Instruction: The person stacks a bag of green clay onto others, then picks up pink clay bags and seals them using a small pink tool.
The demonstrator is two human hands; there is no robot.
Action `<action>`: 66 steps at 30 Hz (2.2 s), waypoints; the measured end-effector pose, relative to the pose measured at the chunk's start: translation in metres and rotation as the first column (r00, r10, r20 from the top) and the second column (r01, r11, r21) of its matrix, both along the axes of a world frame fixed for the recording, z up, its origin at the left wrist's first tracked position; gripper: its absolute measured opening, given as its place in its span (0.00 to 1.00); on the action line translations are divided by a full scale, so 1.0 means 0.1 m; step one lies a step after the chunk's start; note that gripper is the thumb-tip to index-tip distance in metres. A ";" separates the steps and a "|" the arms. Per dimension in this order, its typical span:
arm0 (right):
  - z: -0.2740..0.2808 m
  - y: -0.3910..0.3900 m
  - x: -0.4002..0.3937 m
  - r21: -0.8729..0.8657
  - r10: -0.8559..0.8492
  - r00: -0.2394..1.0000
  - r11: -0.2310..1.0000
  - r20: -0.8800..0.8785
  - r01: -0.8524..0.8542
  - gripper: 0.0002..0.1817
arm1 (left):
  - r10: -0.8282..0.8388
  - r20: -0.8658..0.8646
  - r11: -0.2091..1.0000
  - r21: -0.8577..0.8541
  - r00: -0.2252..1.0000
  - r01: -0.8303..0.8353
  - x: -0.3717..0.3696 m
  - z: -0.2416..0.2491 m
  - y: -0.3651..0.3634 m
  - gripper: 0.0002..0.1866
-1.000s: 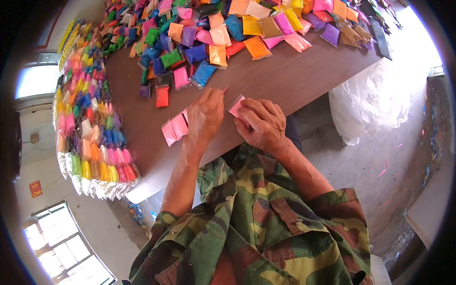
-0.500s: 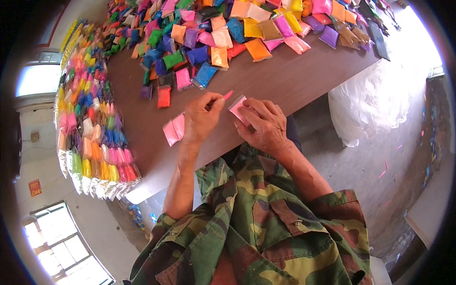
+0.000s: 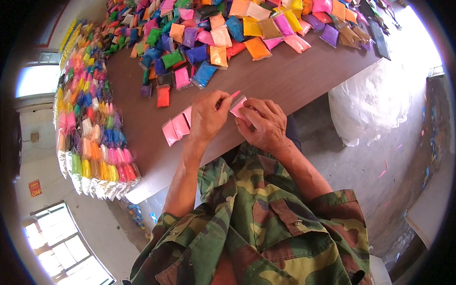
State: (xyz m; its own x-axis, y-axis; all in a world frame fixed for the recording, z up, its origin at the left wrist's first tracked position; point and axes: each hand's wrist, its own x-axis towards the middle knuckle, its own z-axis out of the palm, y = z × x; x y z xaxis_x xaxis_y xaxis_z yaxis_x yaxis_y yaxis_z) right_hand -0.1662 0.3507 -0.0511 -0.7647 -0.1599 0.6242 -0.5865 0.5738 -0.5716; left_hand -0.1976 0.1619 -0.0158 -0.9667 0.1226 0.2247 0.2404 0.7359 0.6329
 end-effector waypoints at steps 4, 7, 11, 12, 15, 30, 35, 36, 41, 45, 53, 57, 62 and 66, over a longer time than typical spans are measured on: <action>-0.03 -0.01 -0.01 -0.001 0.001 1.000 1.000 -0.021 -0.001 0.16 | 0.098 -0.081 0.979 -0.173 0.992 -0.111 -0.12 -0.11 -0.10 0.06; -0.03 0.00 -0.01 -0.002 0.003 1.000 1.000 -0.027 -0.003 0.16 | 0.121 -0.073 0.979 -0.156 0.990 -0.132 -0.18 0.04 -0.14 0.06; -0.01 -0.02 -0.01 0.001 -0.007 0.999 1.000 -0.035 0.007 0.15 | -0.079 0.062 0.996 -0.022 0.995 0.081 -0.04 0.09 -0.09 0.06; -0.03 -0.01 -0.01 -0.001 -0.007 0.999 1.000 -0.037 0.007 0.15 | -0.006 0.003 0.988 -0.153 1.000 0.007 -0.05 0.04 -0.11 0.07; -0.02 0.00 0.00 0.006 0.007 1.000 1.000 -0.029 -0.007 0.16 | 0.138 -0.166 0.905 -0.378 0.976 -0.193 -0.15 -0.05 -0.21 0.07; 0.05 0.15 0.15 -0.027 0.095 0.995 0.995 0.016 -0.094 0.15 | -0.046 0.058 0.977 0.210 0.997 0.033 0.53 0.00 0.13 0.05; 0.00 0.14 0.13 -0.032 0.076 0.997 0.997 -0.017 -0.077 0.13 | 0.040 -0.058 0.999 -0.020 0.998 -0.041 0.26 -0.06 0.02 0.04; -0.01 0.14 0.12 -0.034 0.072 0.997 0.997 -0.018 -0.073 0.13 | 0.053 -0.058 0.998 -0.022 0.997 -0.054 0.22 -0.04 0.01 0.04; 0.02 0.11 0.13 -0.056 0.050 0.999 0.997 -0.009 -0.051 0.13 | -0.097 0.003 0.995 0.031 0.995 0.097 0.33 0.10 0.18 0.03; -0.03 0.12 0.13 -0.060 0.047 0.999 0.997 -0.021 -0.048 0.13 | -0.094 0.041 0.985 -0.141 0.995 0.099 0.22 0.13 0.19 0.05; -0.05 0.13 0.13 -0.053 0.043 0.999 0.998 -0.034 -0.044 0.13 | -0.145 -0.039 0.989 -0.040 0.989 0.144 0.14 0.15 0.23 0.04; -0.04 0.09 0.12 -0.049 0.030 0.998 0.998 -0.053 -0.033 0.13 | -0.103 0.044 0.989 -0.106 0.994 0.107 0.25 0.11 0.26 0.04; -0.05 0.08 0.10 -0.031 0.027 0.999 0.999 -0.043 -0.028 0.14 | 0.037 -0.074 0.998 -0.054 0.997 -0.041 0.13 -0.01 0.14 0.05; 0.00 0.07 0.14 -0.042 -0.007 1.000 0.999 -0.008 0.006 0.14 | 0.040 0.054 0.990 0.130 0.998 -0.047 0.34 0.09 0.13 0.04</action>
State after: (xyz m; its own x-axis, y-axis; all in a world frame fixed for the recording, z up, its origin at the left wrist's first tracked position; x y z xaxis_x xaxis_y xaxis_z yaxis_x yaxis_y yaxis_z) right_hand -0.1527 0.3580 -0.0511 -0.7602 -0.1283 0.6368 -0.5878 0.5532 -0.5903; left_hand -0.1640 0.1753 -0.0069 -0.9811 0.0527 0.1859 0.1746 0.6546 0.7355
